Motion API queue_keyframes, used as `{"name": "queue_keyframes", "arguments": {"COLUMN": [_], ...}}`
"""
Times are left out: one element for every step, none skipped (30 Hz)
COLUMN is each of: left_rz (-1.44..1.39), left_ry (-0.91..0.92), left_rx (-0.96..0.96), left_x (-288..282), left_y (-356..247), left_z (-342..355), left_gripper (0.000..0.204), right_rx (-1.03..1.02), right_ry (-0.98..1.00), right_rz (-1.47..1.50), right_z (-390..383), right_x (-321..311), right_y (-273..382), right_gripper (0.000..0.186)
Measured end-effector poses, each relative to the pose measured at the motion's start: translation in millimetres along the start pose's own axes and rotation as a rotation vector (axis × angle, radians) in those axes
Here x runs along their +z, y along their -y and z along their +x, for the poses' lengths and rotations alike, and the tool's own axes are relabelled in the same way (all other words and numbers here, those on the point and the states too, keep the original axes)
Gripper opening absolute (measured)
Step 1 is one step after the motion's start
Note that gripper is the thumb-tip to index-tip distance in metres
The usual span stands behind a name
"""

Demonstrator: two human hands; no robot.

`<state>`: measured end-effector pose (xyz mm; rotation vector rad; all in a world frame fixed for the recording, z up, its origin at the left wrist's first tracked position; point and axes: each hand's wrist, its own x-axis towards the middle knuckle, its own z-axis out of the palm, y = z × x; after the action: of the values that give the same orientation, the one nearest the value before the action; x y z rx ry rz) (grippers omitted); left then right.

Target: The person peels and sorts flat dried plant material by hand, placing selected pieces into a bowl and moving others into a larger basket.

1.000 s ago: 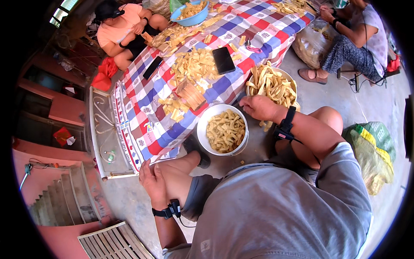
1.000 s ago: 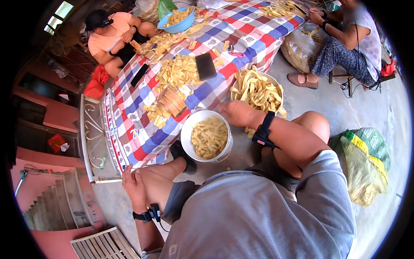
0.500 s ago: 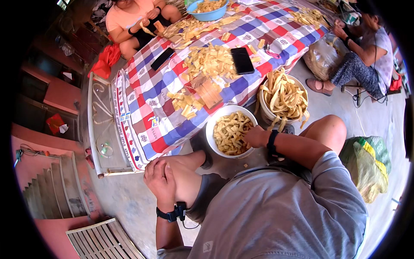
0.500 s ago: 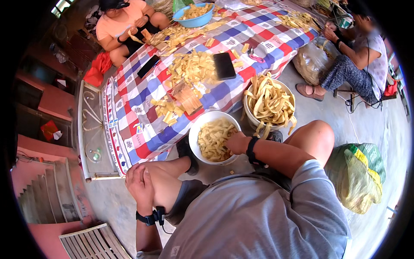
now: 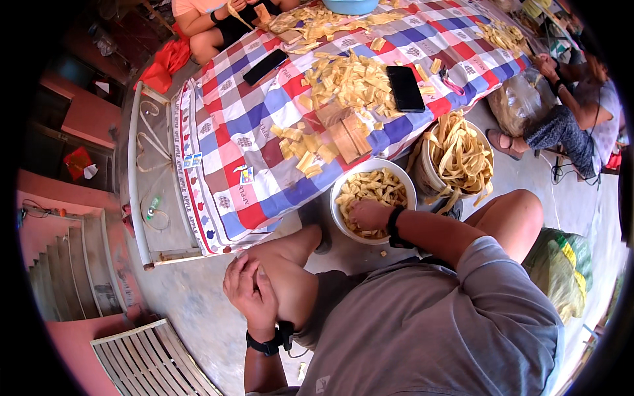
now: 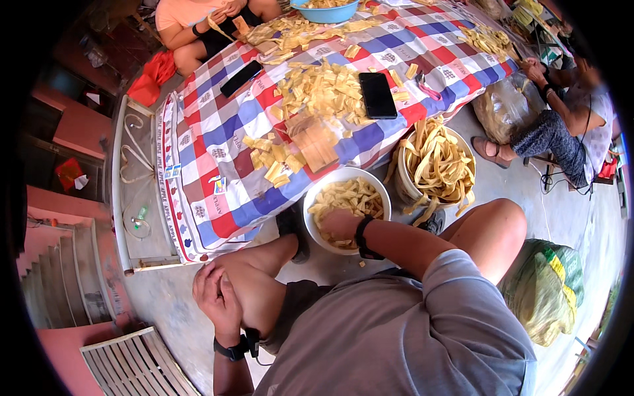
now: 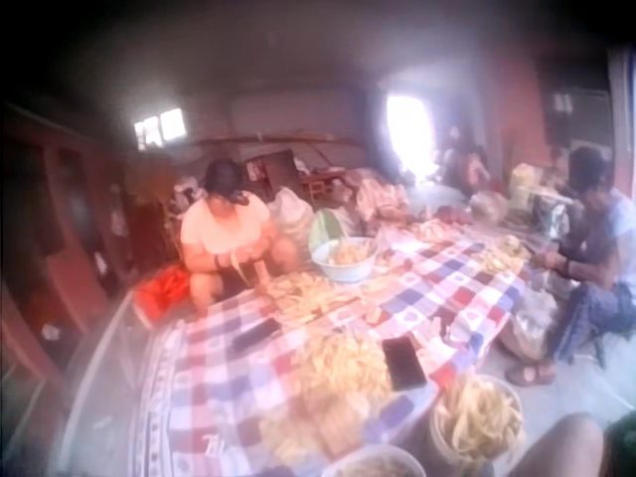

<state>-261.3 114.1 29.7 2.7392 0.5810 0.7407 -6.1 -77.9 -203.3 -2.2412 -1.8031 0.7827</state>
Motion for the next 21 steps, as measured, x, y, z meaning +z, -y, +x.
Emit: {"name": "queue_keyframes", "arguments": {"left_rz": [-0.003,-0.017,-0.03,-0.042,-0.038,-0.034,-0.027,-0.031,-0.031,-0.034,-0.038,-0.044,-0.062,-0.08,-0.068,-0.067,-0.057,-0.017,-0.016,-0.009,-0.011], "left_ry": [0.003,0.002,0.0,-0.002,-0.007,-0.011,-0.019,-0.017,-0.018,-0.021,-0.022,-0.024,-0.027,-0.027,-0.027,-0.024,-0.024,-0.036,-0.037,-0.041,-0.037], "left_rx": [0.004,0.007,0.011,0.011,0.012,0.013,0.014,0.013,0.015,0.021,0.027,0.025,0.023,0.021,0.019,0.03,0.035,0.075,0.066,0.052,0.043], "left_x": [1.2,1.8,2.0,1.9,1.8,1.8,0.9,0.9,1.5,3.4,4.2,2.0,1.7,1.5,1.6,4.4,5.9,7.5,8.3,7.2,9.0], "left_y": [0.2,0.0,-0.4,-0.9,-1.0,-1.1,-1.8,-3.3,-4.3,-5.5,-7.2,-8.7,-11.1,-13.3,-14.2,-15.9,-17.9,-23.4,-23.8,-22.7,-24.4], "left_z": [1.4,2.4,2.9,2.6,1.8,1.0,1.0,1.6,1.5,2.3,3.2,4.1,4.3,4.4,3.5,4.9,5.8,7.8,7.0,5.1,6.1], "left_gripper": [0.017,0.017,0.017,0.017,0.017,0.017,0.018,0.018,0.018,0.018,0.018,0.018,0.018,0.019,0.019,0.019,0.019,0.017,0.017,0.017,0.017], "right_rx": [0.001,-0.059,-0.12,-0.184,-0.111,-0.038,0.031,-0.01,-0.051,-0.086,-0.067,-0.048,-0.019,0.044,0.051,0.073,0.084,0.142,0.177,0.204,0.243], "right_ry": [0.018,-0.103,-0.224,-0.344,-0.236,-0.127,-0.02,0.004,0.029,0.05,0.04,0.029,0.022,0.08,0.031,-0.024,-0.077,-0.111,-0.097,-0.081,-0.064], "right_rz": [0.015,0.084,0.151,0.217,0.224,0.231,0.237,0.187,0.137,0.085,0.099,0.114,0.124,0.14,0.12,0.1,0.077,0.084,0.064,0.044,0.027], "right_z": [-2.3,-2.1,-1.1,-1.8,-2.2,-2.4,-2.9,-10.7,-24.0,-35.6,-42.2,-48.5,-61.3,-75.0,-79.3,-86.4,-93.6,-104.6,-118.4,-135.9,-155.2], "right_x": [-9.7,0.3,14.7,18.2,20.4,22.7,22.0,23.0,25.4,21.0,15.6,10.3,-3.1,-30.7,-25.9,-16.7,-18.0,-19.7,-37.6,-67.7,-92.0], "right_y": [7.1,4.6,1.9,2.1,-0.1,-1.9,-2.4,-3.2,-4.0,-4.0,-3.7,-3.0,-1.7,3.6,-7.3,-23.9,-32.3,-42.8,-46.0,-42.9,-44.0], "right_gripper": [0.015,0.015,0.017,0.019,0.018,0.018,0.018,0.018,0.017,0.017,0.017,0.017,0.017,0.018,0.019,0.021,0.022,0.026,0.025,0.024,0.023]}}
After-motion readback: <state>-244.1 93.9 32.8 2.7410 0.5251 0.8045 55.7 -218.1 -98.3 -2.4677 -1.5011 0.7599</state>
